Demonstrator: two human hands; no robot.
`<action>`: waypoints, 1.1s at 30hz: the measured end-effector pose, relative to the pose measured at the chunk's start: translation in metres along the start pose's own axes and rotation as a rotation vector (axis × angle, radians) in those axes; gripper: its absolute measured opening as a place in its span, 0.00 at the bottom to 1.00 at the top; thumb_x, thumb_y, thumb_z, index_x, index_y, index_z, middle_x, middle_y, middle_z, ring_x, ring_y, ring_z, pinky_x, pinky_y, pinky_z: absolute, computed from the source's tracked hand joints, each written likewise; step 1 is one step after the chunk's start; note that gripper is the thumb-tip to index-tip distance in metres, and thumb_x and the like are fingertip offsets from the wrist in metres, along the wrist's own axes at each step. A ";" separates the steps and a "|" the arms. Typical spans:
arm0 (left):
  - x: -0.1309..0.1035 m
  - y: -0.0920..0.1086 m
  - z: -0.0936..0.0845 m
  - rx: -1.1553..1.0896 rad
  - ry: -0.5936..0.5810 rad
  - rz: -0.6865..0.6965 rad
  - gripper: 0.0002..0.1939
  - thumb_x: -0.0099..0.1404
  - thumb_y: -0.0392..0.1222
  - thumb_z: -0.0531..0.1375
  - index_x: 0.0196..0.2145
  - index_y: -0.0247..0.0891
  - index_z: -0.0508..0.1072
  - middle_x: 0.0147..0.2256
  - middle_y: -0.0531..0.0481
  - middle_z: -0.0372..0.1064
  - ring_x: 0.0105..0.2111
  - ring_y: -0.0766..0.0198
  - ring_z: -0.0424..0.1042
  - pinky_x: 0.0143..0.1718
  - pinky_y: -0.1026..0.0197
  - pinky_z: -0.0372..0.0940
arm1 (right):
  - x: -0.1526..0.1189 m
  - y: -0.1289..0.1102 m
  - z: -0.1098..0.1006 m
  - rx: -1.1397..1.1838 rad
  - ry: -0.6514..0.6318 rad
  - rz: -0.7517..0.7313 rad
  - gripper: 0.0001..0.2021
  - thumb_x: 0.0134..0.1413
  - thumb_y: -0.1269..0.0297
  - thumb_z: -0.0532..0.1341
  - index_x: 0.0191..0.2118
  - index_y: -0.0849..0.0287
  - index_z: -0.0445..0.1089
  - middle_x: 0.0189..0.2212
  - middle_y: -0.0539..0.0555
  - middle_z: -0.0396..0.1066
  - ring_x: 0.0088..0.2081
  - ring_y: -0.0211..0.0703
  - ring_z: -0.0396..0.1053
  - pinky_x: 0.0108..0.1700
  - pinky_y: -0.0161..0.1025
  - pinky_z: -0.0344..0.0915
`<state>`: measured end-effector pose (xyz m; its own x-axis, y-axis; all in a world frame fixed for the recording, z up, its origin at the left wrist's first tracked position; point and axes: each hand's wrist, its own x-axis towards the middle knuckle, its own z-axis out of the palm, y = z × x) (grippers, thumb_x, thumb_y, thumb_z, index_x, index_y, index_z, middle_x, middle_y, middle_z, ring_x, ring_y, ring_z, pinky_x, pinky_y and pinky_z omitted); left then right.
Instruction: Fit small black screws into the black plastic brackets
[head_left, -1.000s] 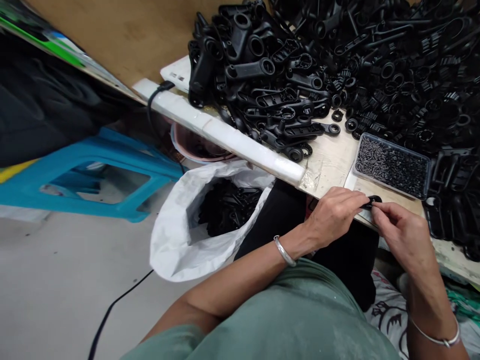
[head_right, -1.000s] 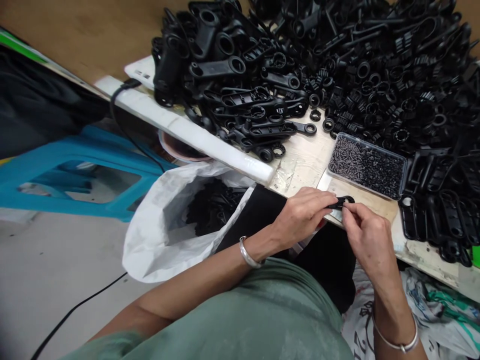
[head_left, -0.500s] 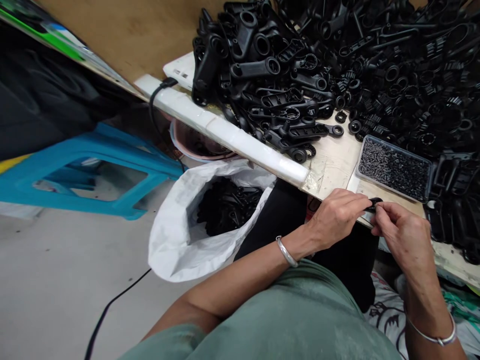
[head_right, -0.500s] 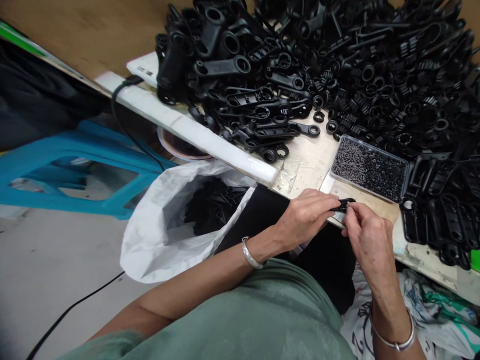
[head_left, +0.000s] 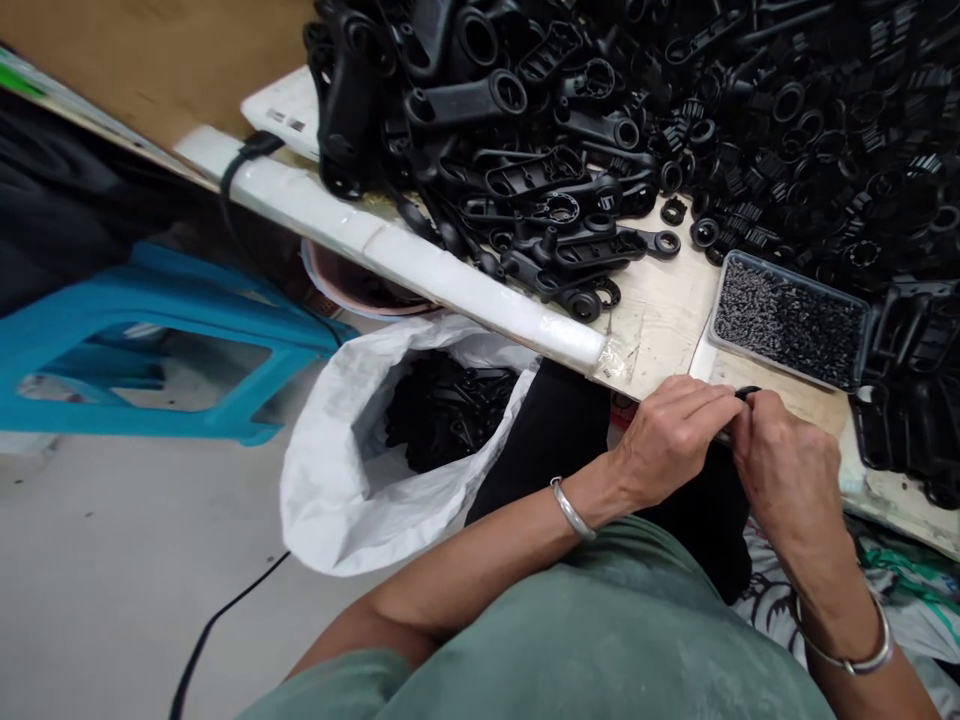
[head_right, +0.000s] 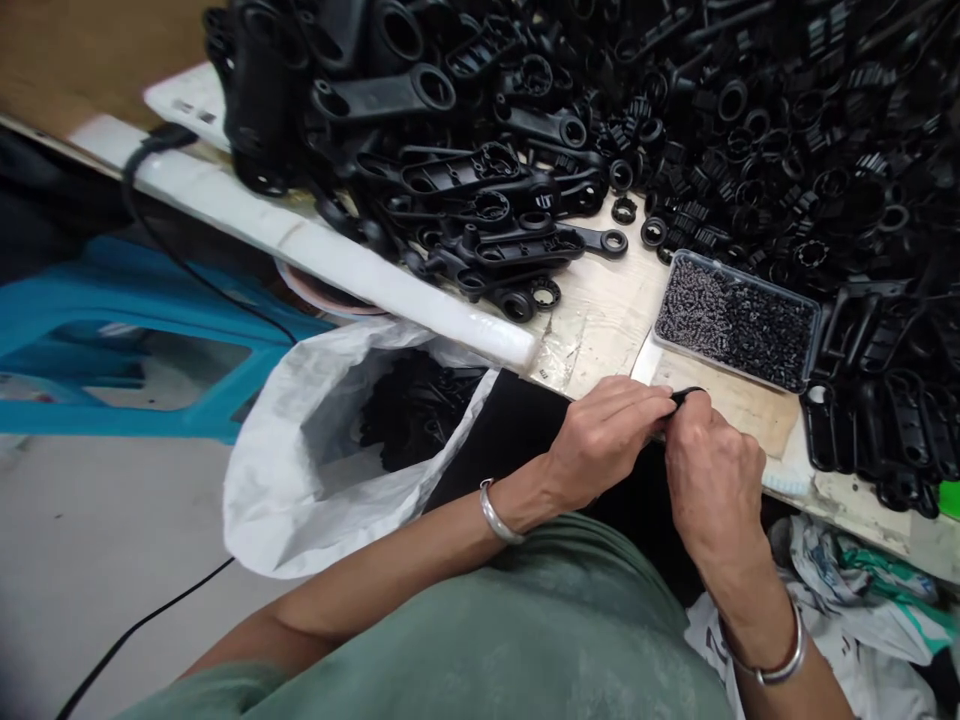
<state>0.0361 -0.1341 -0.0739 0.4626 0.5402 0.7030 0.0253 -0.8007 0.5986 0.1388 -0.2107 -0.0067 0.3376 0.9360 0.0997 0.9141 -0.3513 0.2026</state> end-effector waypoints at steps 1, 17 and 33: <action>0.000 0.000 0.000 -0.001 -0.006 -0.002 0.11 0.72 0.31 0.51 0.41 0.34 0.73 0.40 0.45 0.79 0.40 0.63 0.77 0.44 0.59 0.72 | 0.001 0.000 0.000 -0.003 -0.017 0.007 0.13 0.65 0.66 0.48 0.32 0.60 0.67 0.18 0.57 0.68 0.19 0.46 0.66 0.23 0.38 0.46; 0.004 0.016 -0.008 -0.123 0.119 -0.066 0.04 0.68 0.33 0.60 0.41 0.33 0.74 0.39 0.46 0.80 0.40 0.63 0.79 0.44 0.61 0.74 | -0.014 0.026 0.007 1.453 -0.058 0.476 0.24 0.46 0.50 0.71 0.44 0.60 0.71 0.28 0.53 0.77 0.25 0.42 0.76 0.29 0.40 0.77; 0.001 0.034 -0.011 -0.160 0.210 -0.023 0.05 0.67 0.29 0.60 0.39 0.31 0.75 0.41 0.42 0.79 0.43 0.63 0.79 0.48 0.61 0.76 | -0.001 0.002 0.004 1.624 0.166 0.617 0.21 0.41 0.66 0.67 0.42 0.53 0.60 0.28 0.46 0.71 0.25 0.36 0.69 0.27 0.34 0.68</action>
<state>0.0281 -0.1580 -0.0488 0.2692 0.6132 0.7427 -0.1142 -0.7454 0.6568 0.1409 -0.2126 -0.0107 0.7634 0.6367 -0.1087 -0.0164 -0.1492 -0.9887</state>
